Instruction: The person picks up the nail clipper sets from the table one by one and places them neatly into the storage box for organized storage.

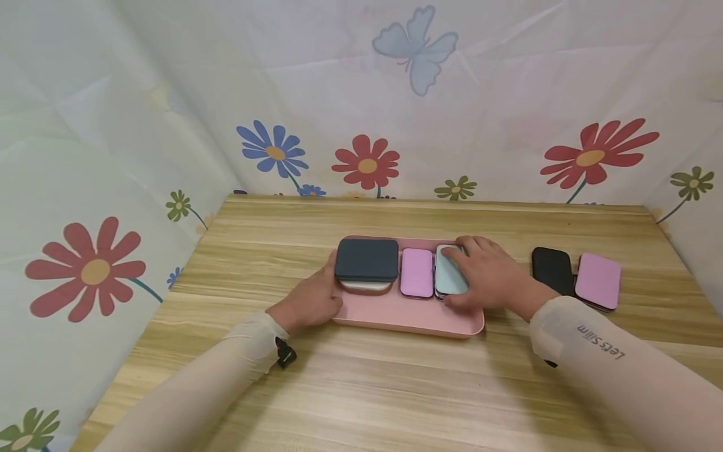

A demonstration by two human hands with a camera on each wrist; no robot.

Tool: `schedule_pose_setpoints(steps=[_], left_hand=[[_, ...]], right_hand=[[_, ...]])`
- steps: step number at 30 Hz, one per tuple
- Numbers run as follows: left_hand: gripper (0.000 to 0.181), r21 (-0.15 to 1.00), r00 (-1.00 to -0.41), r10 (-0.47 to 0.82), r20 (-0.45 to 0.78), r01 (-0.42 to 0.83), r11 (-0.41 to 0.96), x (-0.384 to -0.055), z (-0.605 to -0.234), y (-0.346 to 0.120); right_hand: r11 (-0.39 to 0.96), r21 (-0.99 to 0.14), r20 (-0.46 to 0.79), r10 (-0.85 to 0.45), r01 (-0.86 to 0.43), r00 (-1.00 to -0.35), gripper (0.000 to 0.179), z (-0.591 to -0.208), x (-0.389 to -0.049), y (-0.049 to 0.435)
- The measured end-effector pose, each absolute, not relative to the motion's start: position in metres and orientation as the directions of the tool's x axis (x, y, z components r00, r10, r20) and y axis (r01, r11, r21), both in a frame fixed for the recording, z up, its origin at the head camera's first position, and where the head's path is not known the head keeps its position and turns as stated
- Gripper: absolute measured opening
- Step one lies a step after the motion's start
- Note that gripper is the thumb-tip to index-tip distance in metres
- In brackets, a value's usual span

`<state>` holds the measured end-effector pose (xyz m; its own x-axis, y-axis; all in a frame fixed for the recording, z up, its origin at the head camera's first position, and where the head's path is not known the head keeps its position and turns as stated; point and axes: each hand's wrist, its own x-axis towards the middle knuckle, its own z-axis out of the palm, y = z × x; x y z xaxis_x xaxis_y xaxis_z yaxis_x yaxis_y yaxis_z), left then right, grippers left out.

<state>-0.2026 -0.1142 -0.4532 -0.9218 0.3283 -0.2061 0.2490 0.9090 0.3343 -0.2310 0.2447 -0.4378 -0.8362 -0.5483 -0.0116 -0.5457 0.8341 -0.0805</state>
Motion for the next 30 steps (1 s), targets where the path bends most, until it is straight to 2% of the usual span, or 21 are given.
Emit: schedule_pose_setpoints(steps=[7,16,25,30], left_hand=[[0.090,0.330,-0.921,0.331,-0.207,0.253,0.910,-0.203,-0.453,-0.114],[0.091,0.335,-0.919,0.332,-0.213,0.250,0.908,-0.204,-0.455,-0.115],[0.091,0.326,-0.919,0.333,-0.209,0.256,0.910,-0.205,-0.456,-0.117],[0.091,0.322,-0.919,0.337,-0.205,0.262,0.910,-0.205,-0.457,-0.115]], right_hand=[[0.837,-0.103,-0.014,-0.541,-0.537,-0.841,0.097,-0.438,-0.231,0.245],[0.819,-0.227,-0.033,-0.547,-0.527,-0.836,0.094,-0.436,-0.231,0.262],[0.854,-0.276,-0.066,-0.475,-0.441,-0.878,0.085,-0.429,-0.230,0.282],[0.880,-0.248,-0.069,-0.434,-0.406,-0.898,0.089,-0.426,-0.233,0.303]])
